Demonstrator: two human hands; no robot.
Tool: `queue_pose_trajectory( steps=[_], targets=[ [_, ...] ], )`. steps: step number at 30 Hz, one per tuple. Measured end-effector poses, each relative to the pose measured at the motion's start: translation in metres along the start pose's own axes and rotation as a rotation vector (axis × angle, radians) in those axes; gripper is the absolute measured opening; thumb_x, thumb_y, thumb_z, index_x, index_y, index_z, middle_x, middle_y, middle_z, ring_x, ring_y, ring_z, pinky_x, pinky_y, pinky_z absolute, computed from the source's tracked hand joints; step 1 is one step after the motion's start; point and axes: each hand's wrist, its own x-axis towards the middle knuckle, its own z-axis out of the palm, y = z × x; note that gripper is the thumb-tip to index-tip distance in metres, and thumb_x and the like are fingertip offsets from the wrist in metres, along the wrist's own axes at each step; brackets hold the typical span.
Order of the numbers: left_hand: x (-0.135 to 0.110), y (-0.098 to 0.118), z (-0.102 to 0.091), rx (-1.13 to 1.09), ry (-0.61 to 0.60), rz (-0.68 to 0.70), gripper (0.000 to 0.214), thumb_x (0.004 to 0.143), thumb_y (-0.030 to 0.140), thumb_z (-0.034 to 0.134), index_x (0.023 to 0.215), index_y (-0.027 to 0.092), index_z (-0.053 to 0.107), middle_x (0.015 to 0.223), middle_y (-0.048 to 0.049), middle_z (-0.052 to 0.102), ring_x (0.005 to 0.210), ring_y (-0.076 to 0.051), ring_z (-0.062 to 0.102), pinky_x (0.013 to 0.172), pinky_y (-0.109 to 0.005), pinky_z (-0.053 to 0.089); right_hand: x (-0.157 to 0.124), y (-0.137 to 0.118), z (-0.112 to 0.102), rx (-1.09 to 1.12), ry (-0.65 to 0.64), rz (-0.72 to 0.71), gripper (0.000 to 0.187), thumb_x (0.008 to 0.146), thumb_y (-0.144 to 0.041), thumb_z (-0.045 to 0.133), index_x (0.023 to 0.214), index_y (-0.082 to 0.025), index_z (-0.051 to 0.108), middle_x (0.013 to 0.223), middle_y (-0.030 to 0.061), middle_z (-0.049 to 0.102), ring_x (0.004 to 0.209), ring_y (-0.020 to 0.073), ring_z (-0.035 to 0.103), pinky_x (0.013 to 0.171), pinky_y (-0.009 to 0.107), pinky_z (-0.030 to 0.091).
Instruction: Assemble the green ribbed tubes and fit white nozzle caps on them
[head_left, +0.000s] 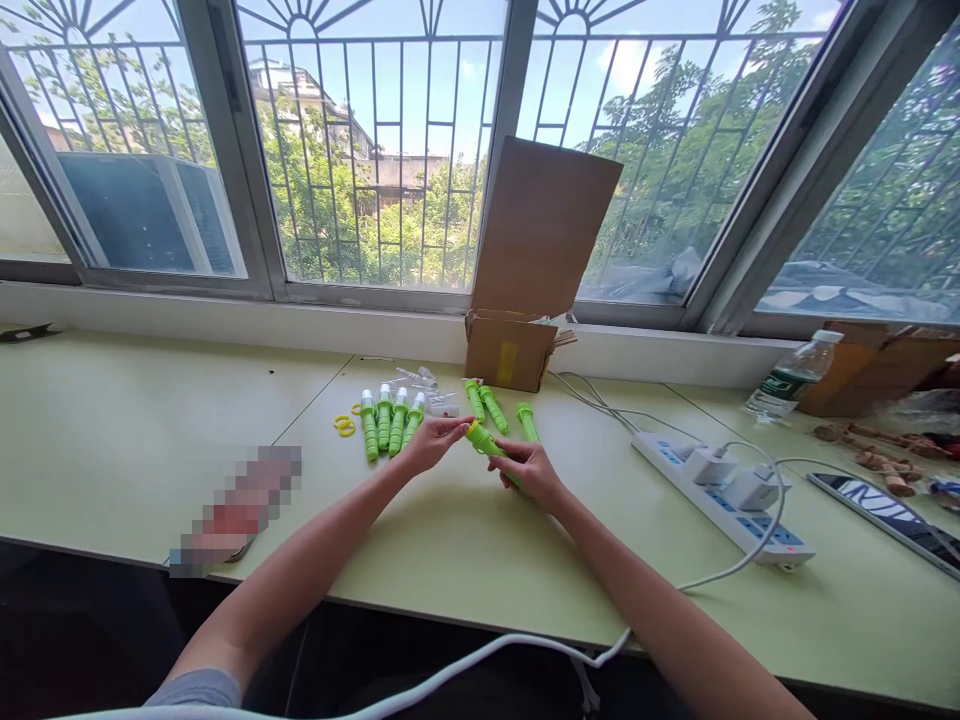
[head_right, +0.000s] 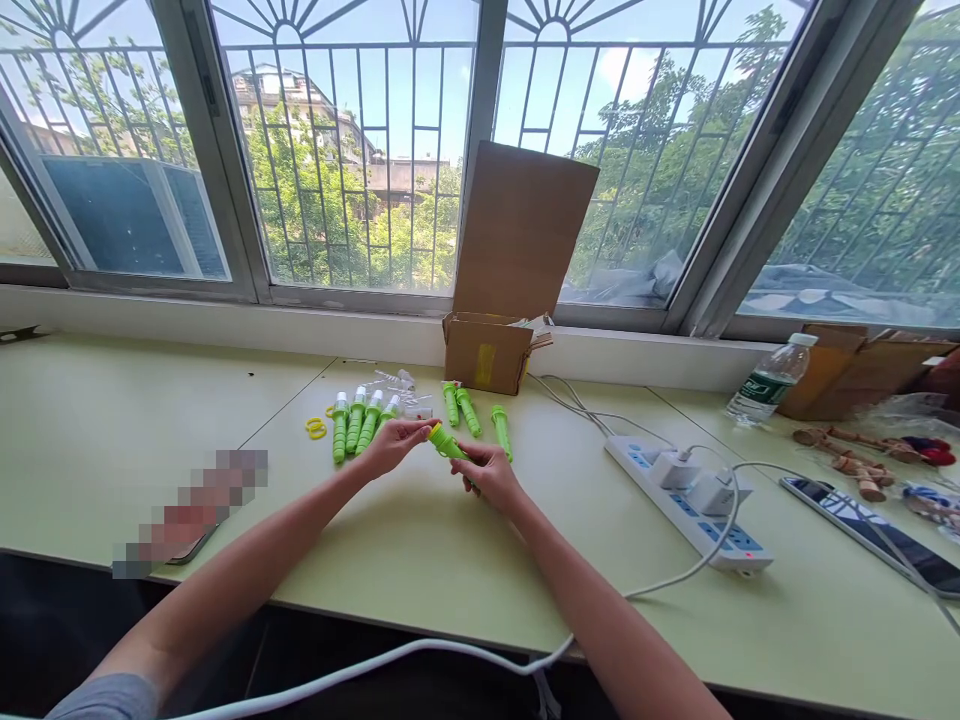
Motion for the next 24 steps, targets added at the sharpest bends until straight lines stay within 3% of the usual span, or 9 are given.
queue_pose_trajectory(
  steps=[6, 14, 24],
  targets=[
    [0.0011, -0.0095, 0.001, -0.054, -0.004, -0.041, 0.05, 0.076, 0.049, 0.063, 0.114, 0.015, 0.064, 0.096, -0.0078, 0.07, 0.084, -0.017, 0.06, 0.083, -0.037, 0.049, -0.0046, -0.0084, 0.0024, 0.082, -0.011, 0.068, 0.039, 0.065, -0.046, 0.071, 0.09, -0.016, 0.072, 0.065, 0.0016, 0.063, 0.04, 0.007, 0.046, 0.035, 0.02, 0.035],
    [-0.0027, -0.004, 0.0057, -0.173, -0.047, -0.134, 0.051, 0.074, 0.055, 0.062, 0.109, 0.017, 0.067, 0.101, -0.0101, 0.069, 0.099, -0.022, 0.06, 0.09, -0.04, 0.046, -0.0067, -0.01, 0.0028, 0.13, -0.028, 0.132, 0.034, 0.067, -0.048, 0.069, 0.075, -0.015, 0.07, 0.055, -0.0002, 0.058, 0.037, 0.0077, 0.045, 0.031, 0.02, 0.03],
    [-0.0034, -0.0051, 0.0088, -0.28, -0.05, -0.18, 0.053, 0.074, 0.057, 0.062, 0.106, 0.016, 0.068, 0.102, -0.0137, 0.069, 0.101, -0.024, 0.062, 0.09, -0.041, 0.044, -0.0035, -0.0088, 0.0012, 0.331, -0.076, 0.243, 0.045, 0.066, -0.045, 0.07, 0.1, -0.015, 0.067, 0.062, 0.0002, 0.06, 0.037, 0.0065, 0.043, 0.03, 0.019, 0.027]
  ],
)
